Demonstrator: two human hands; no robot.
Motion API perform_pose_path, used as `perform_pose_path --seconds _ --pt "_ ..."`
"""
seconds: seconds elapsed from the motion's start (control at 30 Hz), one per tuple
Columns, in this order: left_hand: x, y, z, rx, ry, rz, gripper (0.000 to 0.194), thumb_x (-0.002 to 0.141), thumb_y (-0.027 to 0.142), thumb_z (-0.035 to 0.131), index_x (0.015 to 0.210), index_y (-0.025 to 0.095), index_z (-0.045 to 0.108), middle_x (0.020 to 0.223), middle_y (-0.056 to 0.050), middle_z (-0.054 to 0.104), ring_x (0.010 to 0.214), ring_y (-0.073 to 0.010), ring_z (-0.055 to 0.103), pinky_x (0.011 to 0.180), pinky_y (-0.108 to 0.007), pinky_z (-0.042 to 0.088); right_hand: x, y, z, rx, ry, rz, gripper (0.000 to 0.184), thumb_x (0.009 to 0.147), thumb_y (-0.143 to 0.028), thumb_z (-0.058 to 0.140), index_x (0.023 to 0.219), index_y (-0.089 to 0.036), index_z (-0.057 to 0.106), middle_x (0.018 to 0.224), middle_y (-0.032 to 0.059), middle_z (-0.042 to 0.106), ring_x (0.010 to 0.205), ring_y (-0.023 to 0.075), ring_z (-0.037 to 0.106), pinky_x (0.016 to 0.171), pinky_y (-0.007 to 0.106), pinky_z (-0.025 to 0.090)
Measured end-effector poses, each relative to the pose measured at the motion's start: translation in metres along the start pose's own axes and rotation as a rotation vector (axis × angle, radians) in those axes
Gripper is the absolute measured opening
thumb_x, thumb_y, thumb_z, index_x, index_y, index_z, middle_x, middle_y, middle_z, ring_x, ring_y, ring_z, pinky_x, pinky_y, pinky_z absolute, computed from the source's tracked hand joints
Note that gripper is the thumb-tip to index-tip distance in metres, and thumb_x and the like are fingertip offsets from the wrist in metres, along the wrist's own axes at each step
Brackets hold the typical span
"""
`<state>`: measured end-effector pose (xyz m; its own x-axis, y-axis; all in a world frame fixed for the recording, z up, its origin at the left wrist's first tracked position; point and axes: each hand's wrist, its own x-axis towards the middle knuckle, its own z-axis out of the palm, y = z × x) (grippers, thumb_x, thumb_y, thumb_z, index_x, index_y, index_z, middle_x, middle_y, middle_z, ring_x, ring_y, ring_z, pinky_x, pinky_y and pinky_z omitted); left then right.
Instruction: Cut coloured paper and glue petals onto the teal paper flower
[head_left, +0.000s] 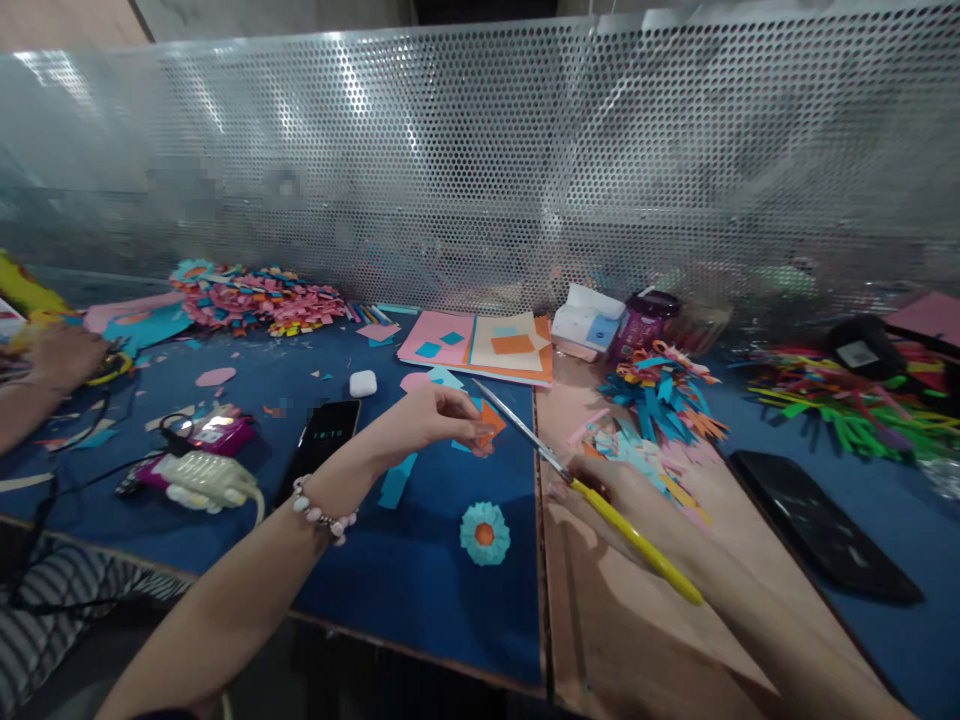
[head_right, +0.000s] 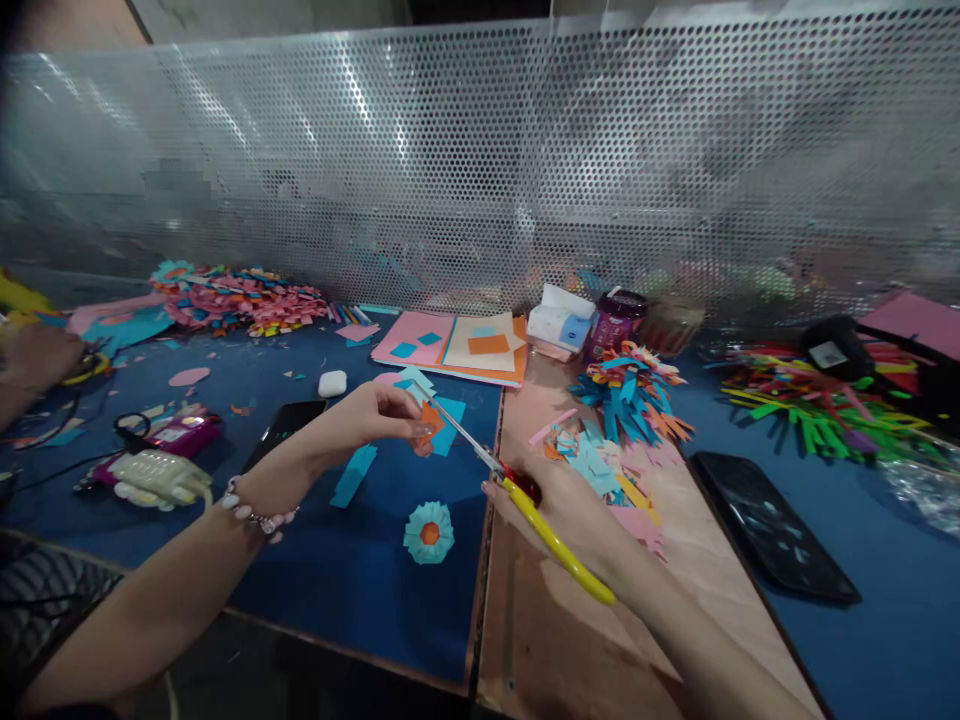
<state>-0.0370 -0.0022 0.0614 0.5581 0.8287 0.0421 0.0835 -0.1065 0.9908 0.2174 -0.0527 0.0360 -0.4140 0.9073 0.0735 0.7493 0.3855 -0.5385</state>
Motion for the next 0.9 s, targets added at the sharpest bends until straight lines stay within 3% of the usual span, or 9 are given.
perform_pose_path --seconds 0.27,0.47,0.67,0.9 --pt "-0.004 0.002 0.000 -0.017 0.084 -0.082 0.016 0.066 0.026 0.071 0.067 0.014 0.060 0.076 -0.007 0.069 0.075 -0.0174 0.064 0.065 -0.029 0.050 0.001 -0.006 -0.006 0.047 -0.053 -0.055 0.029 0.083 -0.042 0.046 0.067 -0.018 0.051 0.060 -0.0018 0.050 0.054 0.0112 0.045 0.049 0.022 0.032" --pt "-0.004 0.001 0.000 -0.059 0.080 -0.045 0.012 0.065 0.019 0.070 0.066 0.013 0.060 0.074 -0.004 0.066 0.070 -0.0125 0.062 0.068 -0.026 0.047 0.003 -0.004 -0.004 0.010 -0.101 -0.072 0.034 0.084 -0.045 0.042 0.066 -0.018 0.050 0.058 -0.0017 0.049 0.055 0.0114 0.045 0.050 0.022 0.032" --pt "-0.005 0.002 -0.002 -0.074 0.071 -0.057 0.011 0.066 0.018 0.069 0.064 0.014 0.060 0.075 -0.005 0.067 0.076 -0.0145 0.063 0.069 -0.025 0.044 0.001 -0.012 -0.008 0.017 -0.113 -0.036 0.037 0.085 -0.047 0.039 0.063 -0.019 0.047 0.056 -0.0019 0.047 0.053 0.0109 0.043 0.048 0.022 0.031" --pt "-0.004 0.003 0.000 -0.063 0.072 -0.040 0.010 0.065 0.019 0.070 0.063 0.015 0.061 0.077 -0.005 0.068 0.077 -0.0158 0.063 0.073 -0.028 0.045 0.003 -0.004 -0.006 0.024 -0.129 -0.053 0.033 0.083 -0.045 0.044 0.065 -0.018 0.050 0.056 -0.0026 0.046 0.053 0.0110 0.043 0.048 0.023 0.031"
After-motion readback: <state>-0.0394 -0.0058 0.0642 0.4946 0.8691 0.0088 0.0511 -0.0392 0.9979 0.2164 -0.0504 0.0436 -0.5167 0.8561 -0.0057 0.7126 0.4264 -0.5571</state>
